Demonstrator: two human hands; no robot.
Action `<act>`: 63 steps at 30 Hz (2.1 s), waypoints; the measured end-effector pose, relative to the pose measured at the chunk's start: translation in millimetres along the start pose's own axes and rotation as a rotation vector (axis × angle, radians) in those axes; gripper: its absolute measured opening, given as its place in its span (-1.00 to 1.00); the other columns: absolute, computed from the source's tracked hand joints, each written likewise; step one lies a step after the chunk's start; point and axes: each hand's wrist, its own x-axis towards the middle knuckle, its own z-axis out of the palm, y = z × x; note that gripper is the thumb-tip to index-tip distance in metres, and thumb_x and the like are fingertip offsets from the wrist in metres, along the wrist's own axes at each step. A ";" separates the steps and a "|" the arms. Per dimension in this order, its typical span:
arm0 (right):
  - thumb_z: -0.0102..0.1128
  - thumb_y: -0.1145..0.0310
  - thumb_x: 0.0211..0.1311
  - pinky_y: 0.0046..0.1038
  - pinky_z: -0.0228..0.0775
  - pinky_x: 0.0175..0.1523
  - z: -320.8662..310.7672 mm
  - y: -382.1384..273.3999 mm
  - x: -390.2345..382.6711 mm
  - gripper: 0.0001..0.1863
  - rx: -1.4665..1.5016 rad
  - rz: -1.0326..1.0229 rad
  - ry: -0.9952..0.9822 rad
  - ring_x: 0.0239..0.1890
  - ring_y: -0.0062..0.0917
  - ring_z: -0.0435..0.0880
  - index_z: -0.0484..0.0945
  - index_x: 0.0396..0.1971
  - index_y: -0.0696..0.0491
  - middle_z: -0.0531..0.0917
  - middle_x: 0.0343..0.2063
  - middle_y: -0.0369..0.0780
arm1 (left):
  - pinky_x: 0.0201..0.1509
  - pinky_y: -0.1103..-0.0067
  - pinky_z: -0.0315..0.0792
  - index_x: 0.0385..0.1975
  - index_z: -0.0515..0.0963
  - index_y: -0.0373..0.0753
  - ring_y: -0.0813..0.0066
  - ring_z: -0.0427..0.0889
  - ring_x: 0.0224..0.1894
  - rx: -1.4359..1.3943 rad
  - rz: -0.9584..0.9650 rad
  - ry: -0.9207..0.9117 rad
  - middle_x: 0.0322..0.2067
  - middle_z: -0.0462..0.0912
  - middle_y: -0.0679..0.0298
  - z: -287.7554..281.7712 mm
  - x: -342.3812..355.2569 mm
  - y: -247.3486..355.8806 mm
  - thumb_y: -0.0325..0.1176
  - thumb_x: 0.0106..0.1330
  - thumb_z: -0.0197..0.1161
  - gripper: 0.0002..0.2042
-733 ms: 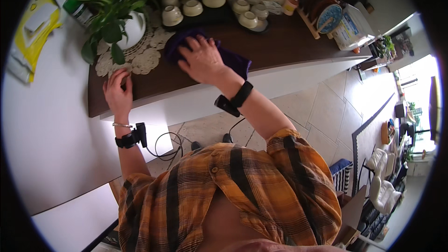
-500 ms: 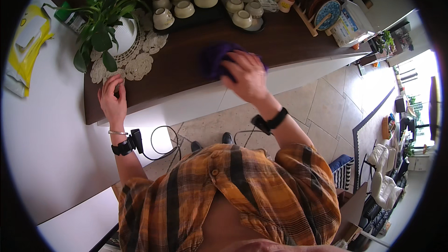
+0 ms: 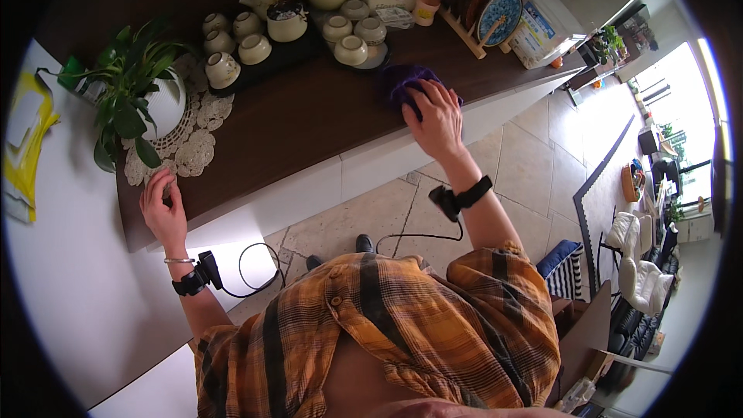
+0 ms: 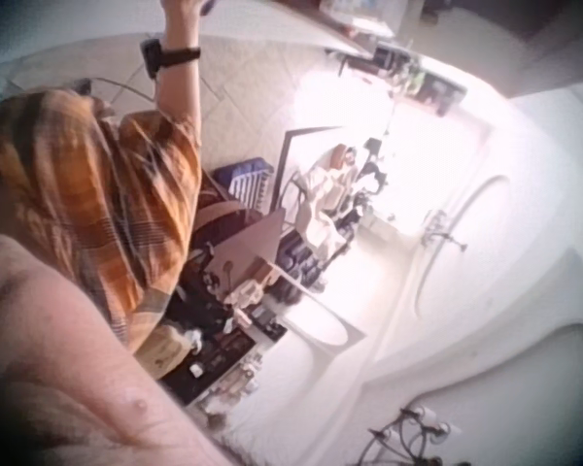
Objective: The person rinses a purple cloth under a tap, wrings it out, and then wipes a wooden shelf in the living area. The person moves around the shelf to clean different sections, handling the cloth with both hands.
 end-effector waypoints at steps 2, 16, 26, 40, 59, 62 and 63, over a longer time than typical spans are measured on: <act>0.18 0.13 0.22 -0.09 0.23 0.27 -3.7 15.9 15.6 -0.62 -0.070 0.054 -0.066 0.18 -0.17 0.48 0.61 -0.04 0.01 0.56 0.10 -0.16 | 0.20 0.42 0.32 -0.23 0.58 -0.18 0.30 0.58 0.02 -0.002 0.003 0.001 -0.07 0.66 0.35 -0.2 -0.7 0.0 -0.42 0.28 0.22 -0.90; 0.23 0.11 0.17 -0.14 0.52 -0.14 -42.4 92.1 10.9 -0.72 -0.271 0.608 -0.064 -0.19 -0.12 0.64 0.64 -0.22 -0.03 0.60 -0.18 -0.09 | 0.32 0.21 0.18 -0.25 0.57 -0.17 0.25 0.55 0.09 -0.032 0.171 0.018 -0.11 0.66 0.35 -9.4 4.3 44.3 -0.44 0.27 0.22 -0.90; 0.11 0.04 0.30 -0.16 0.25 0.26 11.5 58.6 60.3 -0.50 -0.186 0.213 -0.231 0.30 -0.22 0.35 0.47 0.19 -0.09 0.43 0.25 -0.17 | 0.29 0.16 0.25 -0.20 0.54 -0.24 -0.01 0.33 0.26 -0.136 0.255 -0.111 0.04 0.52 0.21 45.6 21.1 113.4 -0.41 0.24 0.26 -0.83; 0.27 0.12 0.11 -0.26 0.46 0.00 -36.2 93.8 11.4 -0.65 -0.086 0.663 0.055 -0.05 -0.21 0.59 0.65 -0.20 0.05 0.63 -0.16 -0.18 | 0.29 0.16 0.27 -0.11 0.50 -0.28 -0.04 0.32 0.25 -0.131 0.224 -0.172 0.06 0.48 0.14 47.8 22.2 113.4 -0.37 0.25 0.25 -0.75; 0.35 0.30 -0.08 -0.30 0.53 -0.14 -27.9 -17.3 9.5 -0.73 0.271 -0.118 -0.087 -0.24 -0.23 0.62 0.63 -0.36 0.13 0.63 -0.22 -0.18 | 0.24 0.21 0.32 -0.13 0.51 -0.26 0.00 0.37 0.21 -0.153 0.206 -0.151 0.04 0.50 0.17 47.4 24.3 116.7 -0.45 0.16 0.30 -0.73; 0.37 0.30 -0.10 -0.32 0.55 -0.13 -35.3 -16.4 20.1 -0.71 0.303 -0.069 -0.046 -0.23 -0.24 0.67 0.63 -0.37 0.15 0.66 -0.25 -0.14 | 0.23 0.23 0.34 -0.15 0.52 -0.26 0.01 0.38 0.21 -0.164 0.201 -0.134 0.03 0.51 0.17 46.2 24.4 117.3 -0.46 0.13 0.32 -0.72; 0.35 0.29 -0.05 -0.29 0.55 -0.14 -37.7 -9.7 26.3 -0.71 0.269 0.022 -0.014 -0.24 -0.23 0.67 0.63 -0.35 0.16 0.65 -0.23 -0.11 | 0.23 0.23 0.34 -0.15 0.52 -0.26 0.01 0.38 0.20 -0.170 0.195 -0.134 0.02 0.51 0.17 45.9 24.6 117.3 -0.46 0.12 0.32 -0.72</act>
